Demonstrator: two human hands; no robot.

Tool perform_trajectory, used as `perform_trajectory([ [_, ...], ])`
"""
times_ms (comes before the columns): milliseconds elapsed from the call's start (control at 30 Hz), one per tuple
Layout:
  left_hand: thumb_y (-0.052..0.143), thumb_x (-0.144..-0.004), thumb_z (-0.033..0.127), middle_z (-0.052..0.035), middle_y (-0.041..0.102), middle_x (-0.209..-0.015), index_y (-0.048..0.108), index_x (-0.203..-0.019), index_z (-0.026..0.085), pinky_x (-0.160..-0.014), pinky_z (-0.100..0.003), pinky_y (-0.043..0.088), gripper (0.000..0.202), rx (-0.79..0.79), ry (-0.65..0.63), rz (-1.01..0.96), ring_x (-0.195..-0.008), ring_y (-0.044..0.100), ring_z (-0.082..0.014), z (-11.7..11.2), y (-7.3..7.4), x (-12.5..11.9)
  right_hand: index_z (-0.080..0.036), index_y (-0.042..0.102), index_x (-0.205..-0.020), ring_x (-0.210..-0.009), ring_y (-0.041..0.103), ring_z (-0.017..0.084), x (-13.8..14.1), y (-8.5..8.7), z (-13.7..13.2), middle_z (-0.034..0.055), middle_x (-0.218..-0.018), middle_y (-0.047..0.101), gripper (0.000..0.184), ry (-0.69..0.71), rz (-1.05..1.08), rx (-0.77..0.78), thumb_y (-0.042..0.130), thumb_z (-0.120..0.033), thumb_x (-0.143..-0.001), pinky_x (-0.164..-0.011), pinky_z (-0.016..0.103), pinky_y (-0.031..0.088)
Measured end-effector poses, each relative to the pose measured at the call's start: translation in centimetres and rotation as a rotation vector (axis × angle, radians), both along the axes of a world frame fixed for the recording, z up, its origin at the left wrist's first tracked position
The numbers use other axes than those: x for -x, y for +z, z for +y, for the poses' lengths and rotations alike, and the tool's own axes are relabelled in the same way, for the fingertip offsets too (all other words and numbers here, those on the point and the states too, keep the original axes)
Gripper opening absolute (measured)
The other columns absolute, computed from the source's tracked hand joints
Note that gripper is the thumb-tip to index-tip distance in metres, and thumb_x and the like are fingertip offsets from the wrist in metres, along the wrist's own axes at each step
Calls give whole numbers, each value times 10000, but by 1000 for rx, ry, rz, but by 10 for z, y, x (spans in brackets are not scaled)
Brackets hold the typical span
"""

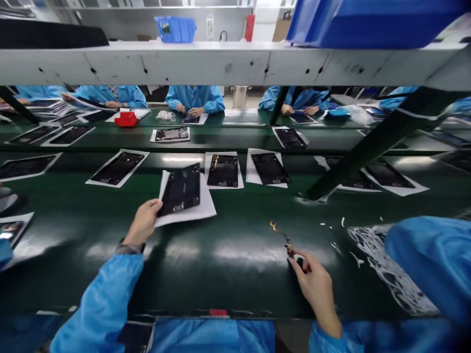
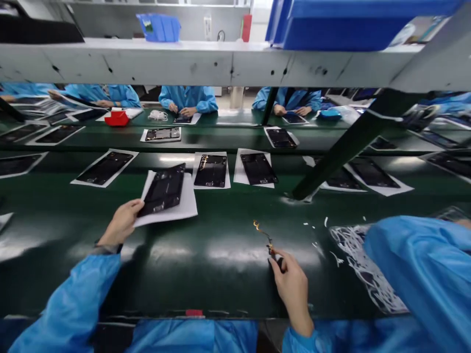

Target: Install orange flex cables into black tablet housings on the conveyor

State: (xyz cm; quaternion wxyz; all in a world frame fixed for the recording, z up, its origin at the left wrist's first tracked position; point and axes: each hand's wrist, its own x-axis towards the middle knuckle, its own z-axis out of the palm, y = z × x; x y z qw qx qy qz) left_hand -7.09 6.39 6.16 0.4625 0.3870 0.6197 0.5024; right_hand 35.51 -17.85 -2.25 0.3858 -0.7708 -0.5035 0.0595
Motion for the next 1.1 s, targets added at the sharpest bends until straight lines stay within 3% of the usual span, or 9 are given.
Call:
perform_trajectory([
  [167, 818, -587, 441, 1, 656, -710, 552, -1004, 144, -579, -231, 452, 577, 78, -315, -294, -623, 612, -154, -66, -7, -73, -164, 700, -995, -637, 547, 189, -7, -6, 11, 40, -739, 567, 530, 135, -212, 34, 412, -607, -947, -611, 305, 421],
  [300, 777, -699, 470, 20, 644, -713, 496, -1011, 168, -570, -191, 412, 518, 65, -446, -476, -599, 577, -110, -95, -10, -112, -138, 673, -932, -660, 573, 191, -3, 21, 16, 77, -820, 606, 447, 103, -319, -118, 434, -513, -973, -622, 305, 448],
  [433, 708, -802, 471, 1, 659, -803, 448, -1038, 192, -642, -211, 441, 448, 108, -453, -541, -684, 605, -128, -125, -26, -95, -153, 652, -908, -797, 620, 231, 2, 78, 12, 106, -905, 645, 353, -11, -355, -223, 485, -460, -959, -744, 327, 474],
  [533, 659, -846, 490, 4, 645, -809, 410, -1042, 209, -652, -224, 440, 424, 139, -434, -461, -698, 602, -139, -148, -43, -69, -182, 670, -936, -701, 634, 204, 11, 110, 16, 66, -850, 679, 323, -45, -177, -166, 555, -484, -921, -716, 303, 490],
  [600, 604, -876, 522, 14, 624, -784, 391, -1033, 215, -616, -216, 415, 406, 156, -432, -343, -659, 574, -130, -162, -55, -59, -192, 681, -966, -663, 642, 194, 17, 115, 26, 51, -830, 695, 337, -16, -35, -138, 606, -509, -881, -657, 277, 498],
  [733, 456, -954, 510, 39, 545, -683, 415, -1024, 210, -576, -216, 359, 311, 114, -465, 46, -590, 507, -121, -182, -68, -49, -204, 704, -1006, -748, 664, 198, 25, 105, 54, 52, -902, 713, 357, 50, 97, -109, 653, -516, -840, -671, 250, 512],
  [867, 428, -982, 397, 15, 556, -696, 517, -916, 204, -622, -255, 374, 223, -14, -590, 599, -633, 540, -148, -159, -53, -37, -201, 723, -963, -743, 666, 209, 42, 105, 79, 65, -884, 713, 375, 167, 337, 65, 692, -536, -796, -606, 243, 520],
  [1000, 453, -978, 305, -74, 594, -1026, 557, -1094, 188, -825, -326, 428, 195, -372, -481, 1001, -968, 557, -220, -85, -30, -46, -189, 710, -972, -607, 599, 173, 76, 127, 89, 55, -772, 676, 356, 437, 450, 192, 674, -510, -822, -505, 237, 477],
  [1100, 506, -960, 296, -99, 561, -1082, 582, -1110, 165, -879, -365, 416, 213, -546, -661, 1166, -1030, 502, -244, -30, -25, -79, -200, 691, -994, -525, 508, 144, 99, 142, 83, 22, -673, 621, 318, 541, 428, 193, 636, -485, -864, -453, 231, 412],
])
